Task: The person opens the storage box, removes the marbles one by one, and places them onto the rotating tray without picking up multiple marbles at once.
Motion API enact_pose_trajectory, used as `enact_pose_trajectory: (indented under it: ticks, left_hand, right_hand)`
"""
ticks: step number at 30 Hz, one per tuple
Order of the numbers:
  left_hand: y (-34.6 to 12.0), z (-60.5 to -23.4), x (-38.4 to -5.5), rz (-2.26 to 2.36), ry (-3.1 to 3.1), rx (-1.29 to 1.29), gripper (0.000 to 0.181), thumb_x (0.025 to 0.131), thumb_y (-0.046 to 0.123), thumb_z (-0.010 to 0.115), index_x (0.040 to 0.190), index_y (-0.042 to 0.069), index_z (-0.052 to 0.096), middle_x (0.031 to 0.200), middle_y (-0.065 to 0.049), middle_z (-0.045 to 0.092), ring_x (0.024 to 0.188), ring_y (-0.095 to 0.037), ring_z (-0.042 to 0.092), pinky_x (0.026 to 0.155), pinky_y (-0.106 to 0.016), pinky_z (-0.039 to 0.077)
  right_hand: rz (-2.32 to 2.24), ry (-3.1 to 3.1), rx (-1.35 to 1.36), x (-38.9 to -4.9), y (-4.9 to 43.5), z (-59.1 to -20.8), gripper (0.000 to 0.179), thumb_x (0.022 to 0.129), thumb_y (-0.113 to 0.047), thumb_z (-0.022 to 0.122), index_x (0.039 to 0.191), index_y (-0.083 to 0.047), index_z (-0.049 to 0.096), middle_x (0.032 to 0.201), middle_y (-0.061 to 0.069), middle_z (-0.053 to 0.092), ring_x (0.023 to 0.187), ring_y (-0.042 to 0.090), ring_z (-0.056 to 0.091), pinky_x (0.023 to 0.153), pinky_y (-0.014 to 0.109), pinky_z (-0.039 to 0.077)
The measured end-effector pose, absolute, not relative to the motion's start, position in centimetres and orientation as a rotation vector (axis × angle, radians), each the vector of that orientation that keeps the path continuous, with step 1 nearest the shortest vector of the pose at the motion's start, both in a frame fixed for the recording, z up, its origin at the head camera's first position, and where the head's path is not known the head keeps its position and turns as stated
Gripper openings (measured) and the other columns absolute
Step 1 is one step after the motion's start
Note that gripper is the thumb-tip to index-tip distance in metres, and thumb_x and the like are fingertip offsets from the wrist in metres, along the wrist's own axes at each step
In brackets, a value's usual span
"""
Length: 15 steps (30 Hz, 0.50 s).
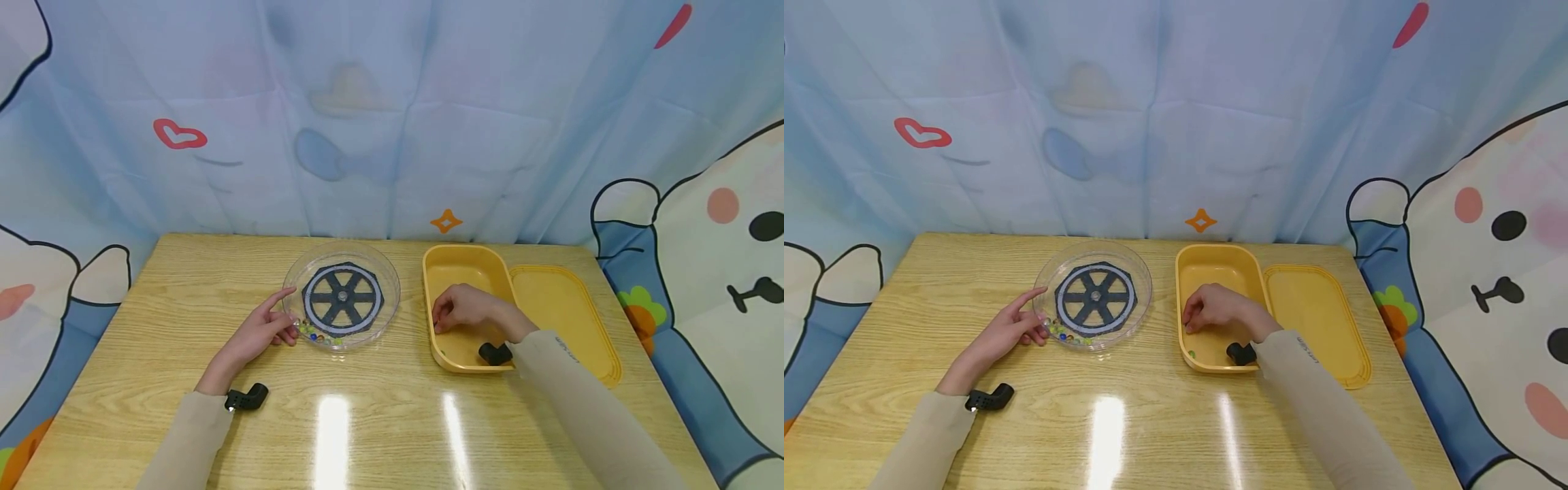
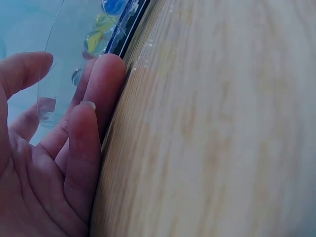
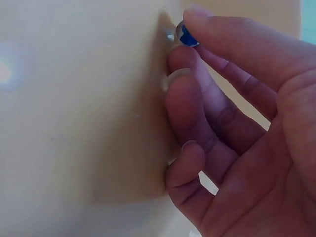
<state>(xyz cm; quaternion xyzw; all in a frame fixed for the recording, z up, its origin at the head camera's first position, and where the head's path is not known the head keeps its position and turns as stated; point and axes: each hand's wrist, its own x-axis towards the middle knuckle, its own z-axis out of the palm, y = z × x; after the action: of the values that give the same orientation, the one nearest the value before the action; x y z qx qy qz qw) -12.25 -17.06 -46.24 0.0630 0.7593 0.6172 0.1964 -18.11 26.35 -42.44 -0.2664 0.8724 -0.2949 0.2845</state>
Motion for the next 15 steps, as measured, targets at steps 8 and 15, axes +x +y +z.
enact_pose_trajectory:
  ticks: [8,15]
  left_hand:
    - [-17.0,-46.3,-12.2,1.733,2.127,0.175,0.060,0.105,0.019,0.054,0.158,0.020,0.027,0.088,-0.015,0.069,0.077,-0.027,0.069,0.067,-0.031,0.054]
    - [-17.0,-46.1,-12.2,1.732,2.132,0.171,0.060,0.104,0.018,0.054,0.158,0.021,0.027,0.088,-0.015,0.069,0.076,-0.027,0.070,0.066,-0.031,0.054]
  right_hand:
    - [-0.928,2.361,-0.635,-18.1,27.1,-41.3,0.008,0.085,-0.011,0.079,0.091,-0.006,0.076,0.081,0.000,0.073,0.075,0.014,0.066,0.072,0.027,0.051]
    - [-1.100,2.391,-0.601,-17.8,27.3,-39.7,0.010,0.090,-0.003,0.073,0.098,0.003,0.073,0.092,0.013,0.073,0.081,0.028,0.067,0.069,0.027,0.051]
